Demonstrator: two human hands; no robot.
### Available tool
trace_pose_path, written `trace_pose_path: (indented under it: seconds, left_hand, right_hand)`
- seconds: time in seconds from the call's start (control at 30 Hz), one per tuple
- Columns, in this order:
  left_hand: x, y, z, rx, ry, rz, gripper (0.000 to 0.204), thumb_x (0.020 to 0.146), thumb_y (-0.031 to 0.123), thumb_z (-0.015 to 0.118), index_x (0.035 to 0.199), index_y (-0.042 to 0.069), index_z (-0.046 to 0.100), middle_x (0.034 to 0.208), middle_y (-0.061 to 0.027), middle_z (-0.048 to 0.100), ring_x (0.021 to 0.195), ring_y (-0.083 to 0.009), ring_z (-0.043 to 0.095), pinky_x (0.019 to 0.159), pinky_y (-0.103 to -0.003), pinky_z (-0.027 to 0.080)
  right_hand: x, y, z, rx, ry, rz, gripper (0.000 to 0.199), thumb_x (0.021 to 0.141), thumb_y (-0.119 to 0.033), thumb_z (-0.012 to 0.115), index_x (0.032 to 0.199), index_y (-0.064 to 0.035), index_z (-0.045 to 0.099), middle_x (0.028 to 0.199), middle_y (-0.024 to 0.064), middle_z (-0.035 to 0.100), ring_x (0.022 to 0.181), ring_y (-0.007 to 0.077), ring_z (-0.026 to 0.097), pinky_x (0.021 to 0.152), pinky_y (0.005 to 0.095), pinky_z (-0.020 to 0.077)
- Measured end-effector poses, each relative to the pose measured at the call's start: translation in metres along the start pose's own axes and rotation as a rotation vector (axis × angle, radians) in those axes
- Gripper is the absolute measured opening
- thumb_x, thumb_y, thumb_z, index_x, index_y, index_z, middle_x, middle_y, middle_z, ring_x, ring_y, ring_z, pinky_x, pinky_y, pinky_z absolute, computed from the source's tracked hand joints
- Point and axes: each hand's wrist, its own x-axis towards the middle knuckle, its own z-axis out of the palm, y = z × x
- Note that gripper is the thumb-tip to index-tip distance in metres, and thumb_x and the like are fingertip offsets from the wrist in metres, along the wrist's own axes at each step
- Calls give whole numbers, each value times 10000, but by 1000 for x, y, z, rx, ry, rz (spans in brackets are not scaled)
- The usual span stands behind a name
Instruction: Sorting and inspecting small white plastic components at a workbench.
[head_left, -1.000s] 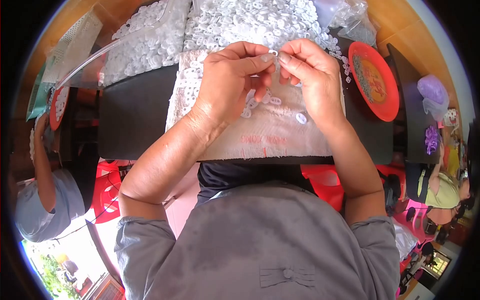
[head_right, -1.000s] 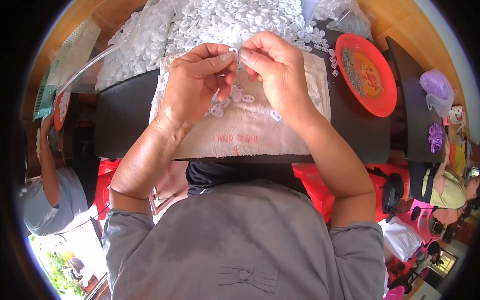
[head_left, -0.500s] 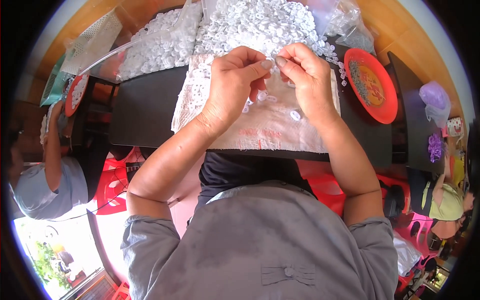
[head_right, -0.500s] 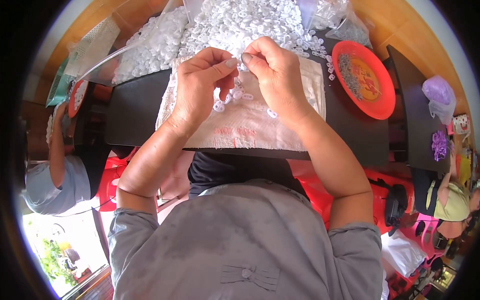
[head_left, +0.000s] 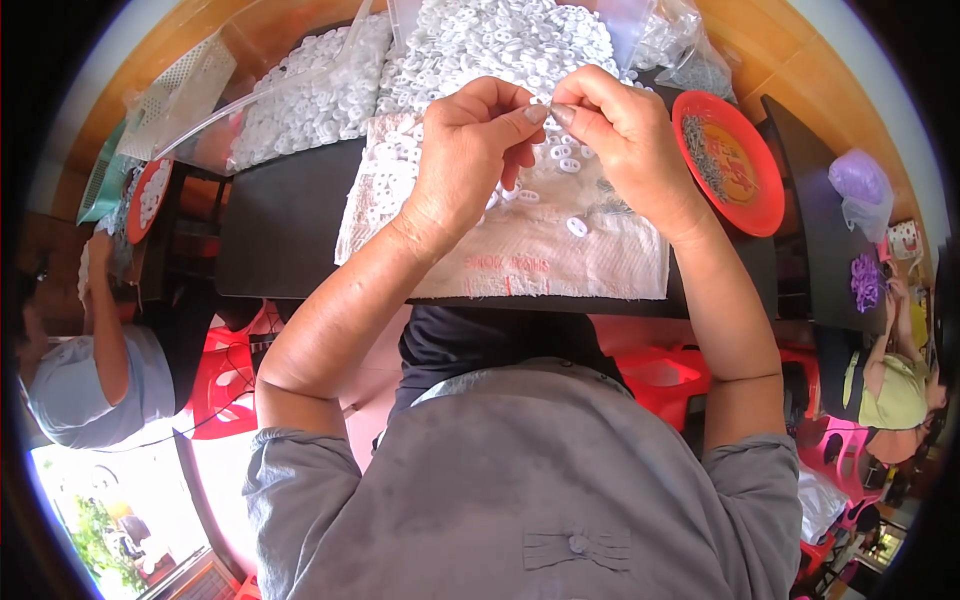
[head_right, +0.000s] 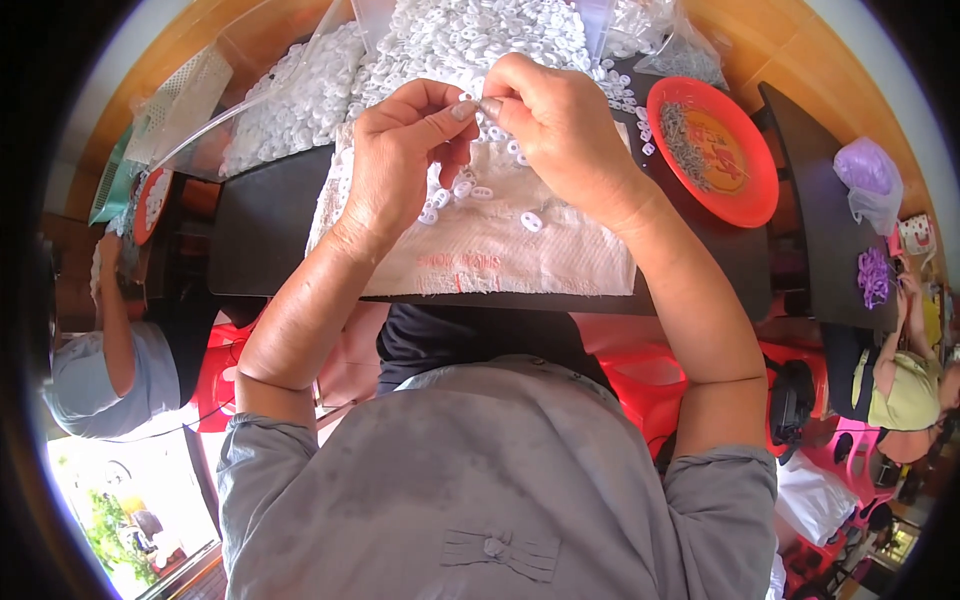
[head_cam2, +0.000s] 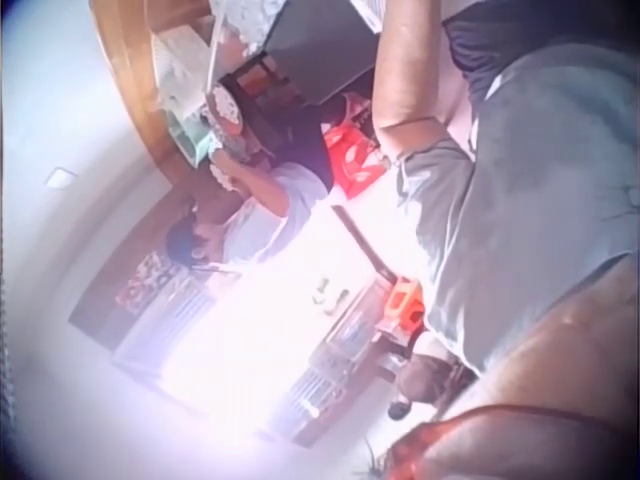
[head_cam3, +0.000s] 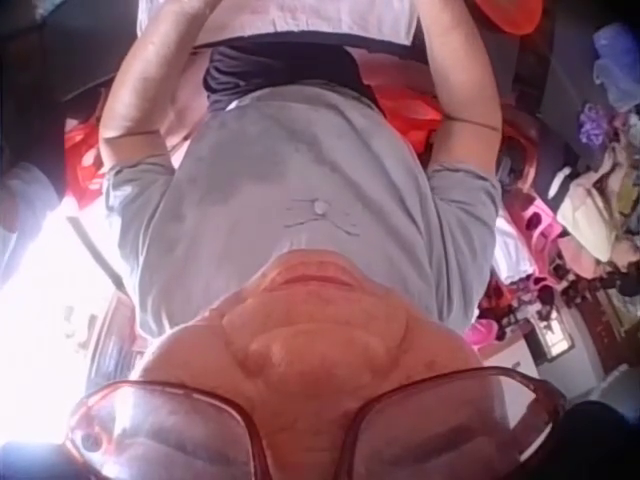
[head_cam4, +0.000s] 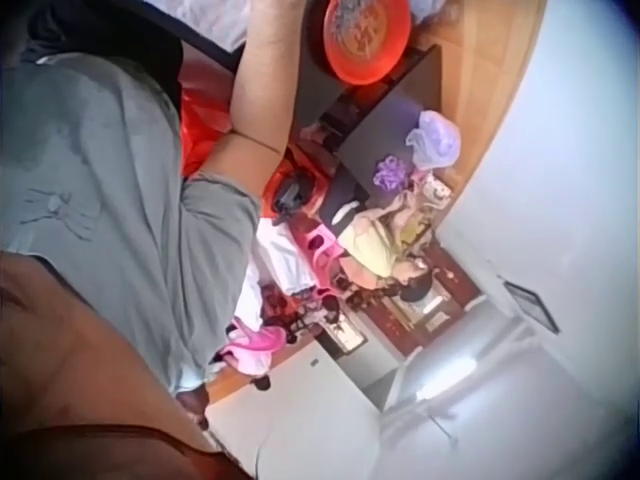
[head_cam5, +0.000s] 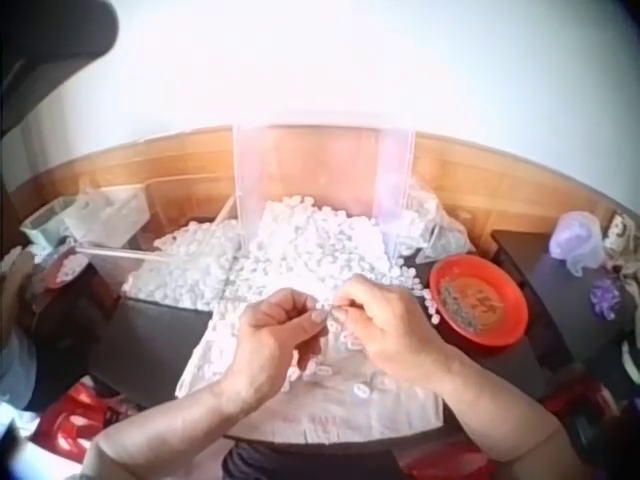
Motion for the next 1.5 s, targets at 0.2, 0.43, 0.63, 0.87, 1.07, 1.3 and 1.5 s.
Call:
trace_pose_path:
  seconds: [0.2, 0.43, 0.63, 0.87, 1.07, 1.3, 1.5]
  left_hand:
    - [3, 4, 0, 33, -9, 24, 126, 907, 98, 626, 923, -25, 607, 749, -71, 633, 573, -111, 555, 471, -230, 399]
    - [6, 3, 3, 23, -1, 15, 123, 905, 92, 612, 925, -29, 611, 750, -75, 629, 574, -116, 555, 468, -227, 395]
    - [10, -6, 7, 17, -14, -10, 125, 905, 92, 609, 922, -32, 615, 754, -80, 629, 577, -120, 556, 465, -230, 396]
    - [8, -18, 8, -43, -37, -64, 136, 902, 99, 614, 923, -35, 611, 743, -82, 619, 571, -124, 553, 461, -232, 395]
    - [4, -20, 7, -106, -11, -39, 130, 900, 101, 618, 924, -26, 602, 743, -82, 611, 565, -129, 547, 457, -235, 396]
    - [2, -22, 7, -136, 1, -17, 131, 906, 111, 626, 921, -16, 601, 720, -63, 615, 552, -101, 541, 450, -223, 400]
    - [1, -21, 9, -128, 12, -2, 136, 916, 116, 623, 928, -16, 598, 730, -67, 623, 557, -95, 539, 451, -219, 401]
  right_hand:
    - [-2, 5, 6, 105, 79, -6, 41, 919, -26, 567, 947, 0, 582, 773, -2, 586, 692, 79, 514, 641, 221, 434]
    - [-6, 9, 9, 323, 147, 68, 56, 913, -20, 583, 956, 13, 570, 796, 15, 610, 714, 81, 550, 653, 214, 441]
    - [-9, 23, 4, 57, 162, -122, 70, 896, 25, 588, 957, 7, 559, 823, 38, 614, 757, 103, 580, 699, 234, 471]
    - [-11, 28, 8, 253, 144, 1, 36, 922, -31, 573, 953, -11, 577, 800, 2, 605, 714, 86, 555, 661, 213, 436]
    - [-12, 16, 12, 561, 159, 245, 114, 940, -151, 580, 953, -44, 620, 745, -7, 593, 693, 72, 567, 623, 209, 391]
    - [-13, 9, 19, 593, 217, 344, 122, 933, -151, 593, 956, -35, 623, 748, 2, 603, 679, 84, 578, 622, 215, 401]
    - [-12, 10, 23, 603, 242, 299, 124, 932, -142, 598, 970, -26, 622, 751, 7, 604, 676, 91, 581, 616, 215, 401]
